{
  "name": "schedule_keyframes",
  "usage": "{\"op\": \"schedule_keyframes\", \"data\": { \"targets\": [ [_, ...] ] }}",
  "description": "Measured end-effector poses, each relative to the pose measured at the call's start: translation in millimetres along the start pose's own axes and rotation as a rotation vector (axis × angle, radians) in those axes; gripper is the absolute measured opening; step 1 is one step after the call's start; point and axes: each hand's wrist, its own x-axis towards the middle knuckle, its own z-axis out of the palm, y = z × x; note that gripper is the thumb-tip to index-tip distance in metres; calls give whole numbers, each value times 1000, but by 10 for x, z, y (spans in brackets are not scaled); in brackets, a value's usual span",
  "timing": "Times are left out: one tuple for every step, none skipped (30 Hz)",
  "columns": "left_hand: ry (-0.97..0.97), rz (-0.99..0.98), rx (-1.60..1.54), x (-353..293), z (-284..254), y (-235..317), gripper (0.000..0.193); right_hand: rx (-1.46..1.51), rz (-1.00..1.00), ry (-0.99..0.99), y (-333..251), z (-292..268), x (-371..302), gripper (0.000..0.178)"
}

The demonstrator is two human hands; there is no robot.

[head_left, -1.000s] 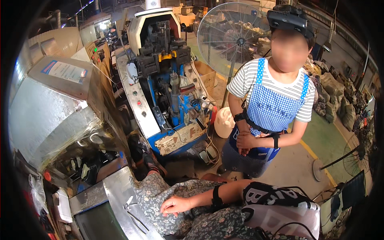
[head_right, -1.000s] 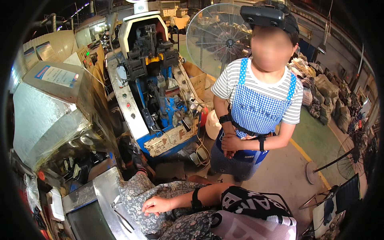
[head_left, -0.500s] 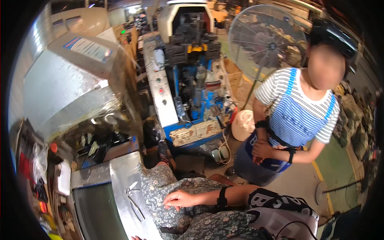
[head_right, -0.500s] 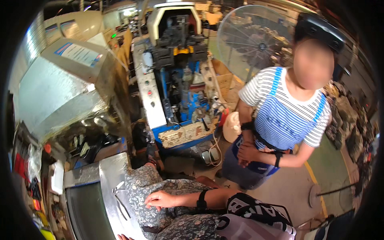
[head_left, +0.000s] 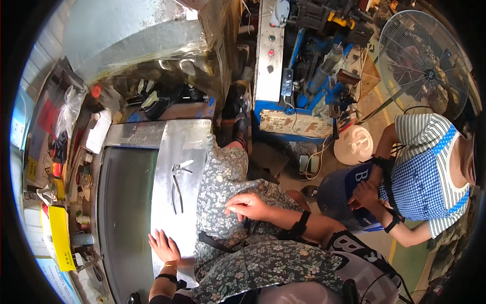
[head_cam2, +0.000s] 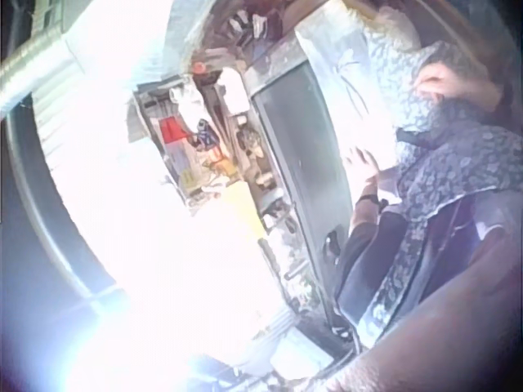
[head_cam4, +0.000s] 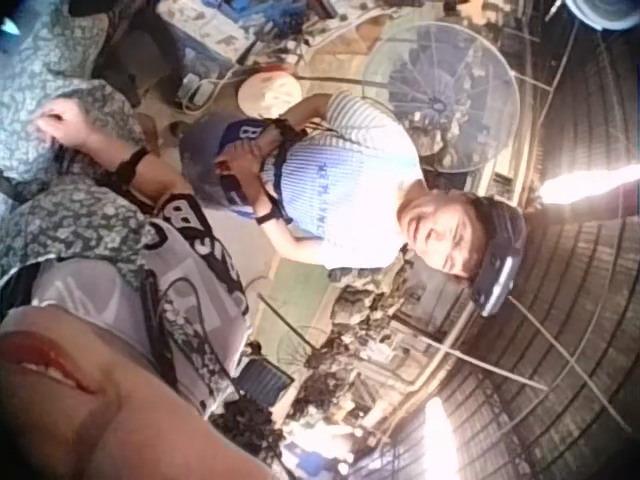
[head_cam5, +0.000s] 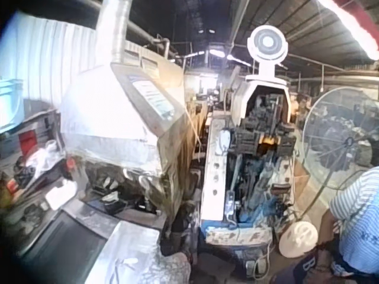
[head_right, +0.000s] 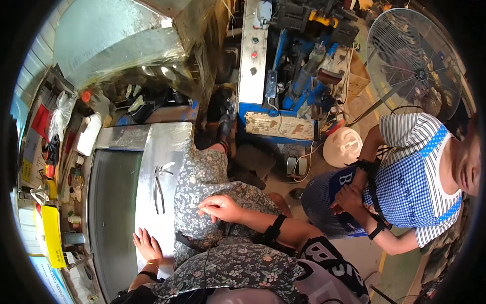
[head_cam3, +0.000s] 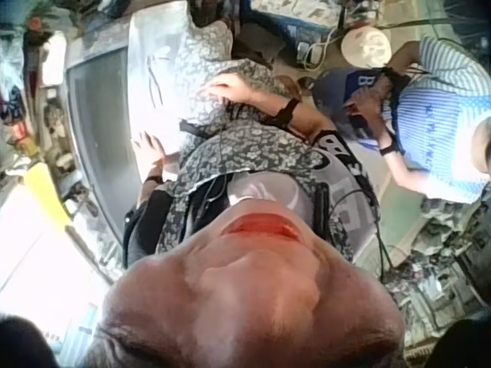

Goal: Checking shoe uppers and preparing them for lasting or sole attachment in a manufacturing facility.

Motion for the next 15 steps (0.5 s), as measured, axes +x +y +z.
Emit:
{"op": "schedule_keyframes", "data": {
  "targets": [
    [-4,-2,-1,16,-28,-33,52,-4,22,6,-48,11,-25,19],
    [-7,-2,5,19,-10,-46,52,-15,42,9,-115,-17,-55,19],
    [-9,0,10,12,4,-55,53,-10,40,9,-124,-53,-90,19],
    [-9,3,13,4,17,-59,53,-18,23,8,-121,-83,-133,19],
    [-2,2,11,10,0,-12,53,-31,3,11,-129,-129,-165,19],
    [6,3,12,0,4,-19,53,-32,-4,8,-136,-164,-194,19],
    [0,-5,13,-20,21,-38,53,-40,-19,19,-141,-194,-224,19],
    [-11,-7,14,-19,10,-61,53,-44,-32,36,-142,-200,-253,19],
    [-14,6,-1,17,9,-90,54,-38,-63,67,-143,-214,-244,18],
    [-10,12,-2,34,-2,-122,54,-40,-68,71,-131,-233,-240,18],
    [-19,7,-2,2,-10,-121,55,-27,-67,91,-120,-263,-275,18],
    [-28,2,-2,-20,-5,-118,55,-14,-65,111,-109,-289,-307,18],
    [-28,2,-4,-20,13,-125,56,-16,-64,115,-98,-312,-334,18],
    [-24,6,-4,2,7,-144,56,12,-53,111,-106,-325,-311,17],
    [-33,5,5,10,-9,-167,56,40,-41,106,-116,-334,-290,17]
  ]
}}
